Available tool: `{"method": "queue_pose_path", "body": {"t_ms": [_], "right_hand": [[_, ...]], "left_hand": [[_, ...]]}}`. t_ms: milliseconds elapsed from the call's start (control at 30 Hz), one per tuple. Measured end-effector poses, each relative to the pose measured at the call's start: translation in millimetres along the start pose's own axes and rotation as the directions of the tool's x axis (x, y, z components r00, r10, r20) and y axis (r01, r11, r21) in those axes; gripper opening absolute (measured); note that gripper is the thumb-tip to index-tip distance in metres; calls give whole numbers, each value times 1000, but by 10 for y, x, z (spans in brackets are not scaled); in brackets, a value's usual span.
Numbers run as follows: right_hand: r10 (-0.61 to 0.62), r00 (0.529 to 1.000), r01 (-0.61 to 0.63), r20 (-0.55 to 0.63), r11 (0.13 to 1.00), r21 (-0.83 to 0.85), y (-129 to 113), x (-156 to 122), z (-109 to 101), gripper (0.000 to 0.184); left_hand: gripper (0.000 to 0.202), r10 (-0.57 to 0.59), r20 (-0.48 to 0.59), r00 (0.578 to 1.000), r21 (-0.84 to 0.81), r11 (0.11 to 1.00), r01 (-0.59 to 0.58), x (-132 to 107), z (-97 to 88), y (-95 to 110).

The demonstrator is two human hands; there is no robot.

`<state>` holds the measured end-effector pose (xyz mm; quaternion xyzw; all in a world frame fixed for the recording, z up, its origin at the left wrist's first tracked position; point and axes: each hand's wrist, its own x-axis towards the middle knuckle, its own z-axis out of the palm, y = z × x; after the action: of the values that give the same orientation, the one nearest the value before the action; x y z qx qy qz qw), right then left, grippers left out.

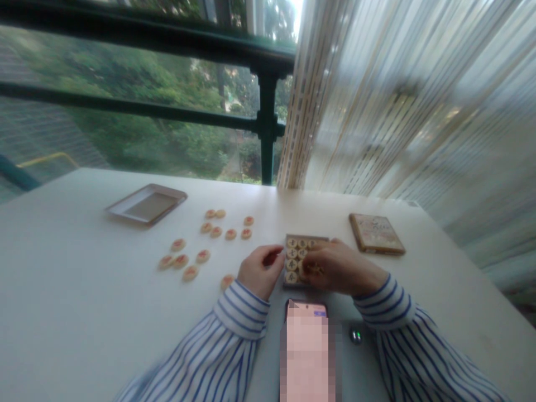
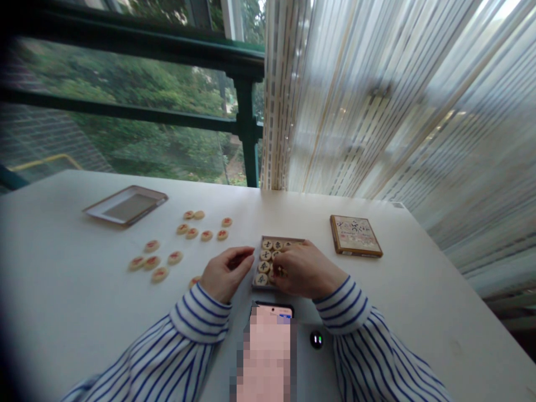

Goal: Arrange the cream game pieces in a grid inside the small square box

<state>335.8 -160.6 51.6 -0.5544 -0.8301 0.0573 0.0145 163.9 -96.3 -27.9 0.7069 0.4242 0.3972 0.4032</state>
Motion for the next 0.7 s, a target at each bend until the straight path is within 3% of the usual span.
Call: {"method": "queue_pose_path", "body": {"t_ms": [700], "right_hand": [[12,999,-12,35,1000,18,2,0,-1,18]], "left_hand": [[28,-1,6,1000,18,1000,1,2,-7,19]]}}
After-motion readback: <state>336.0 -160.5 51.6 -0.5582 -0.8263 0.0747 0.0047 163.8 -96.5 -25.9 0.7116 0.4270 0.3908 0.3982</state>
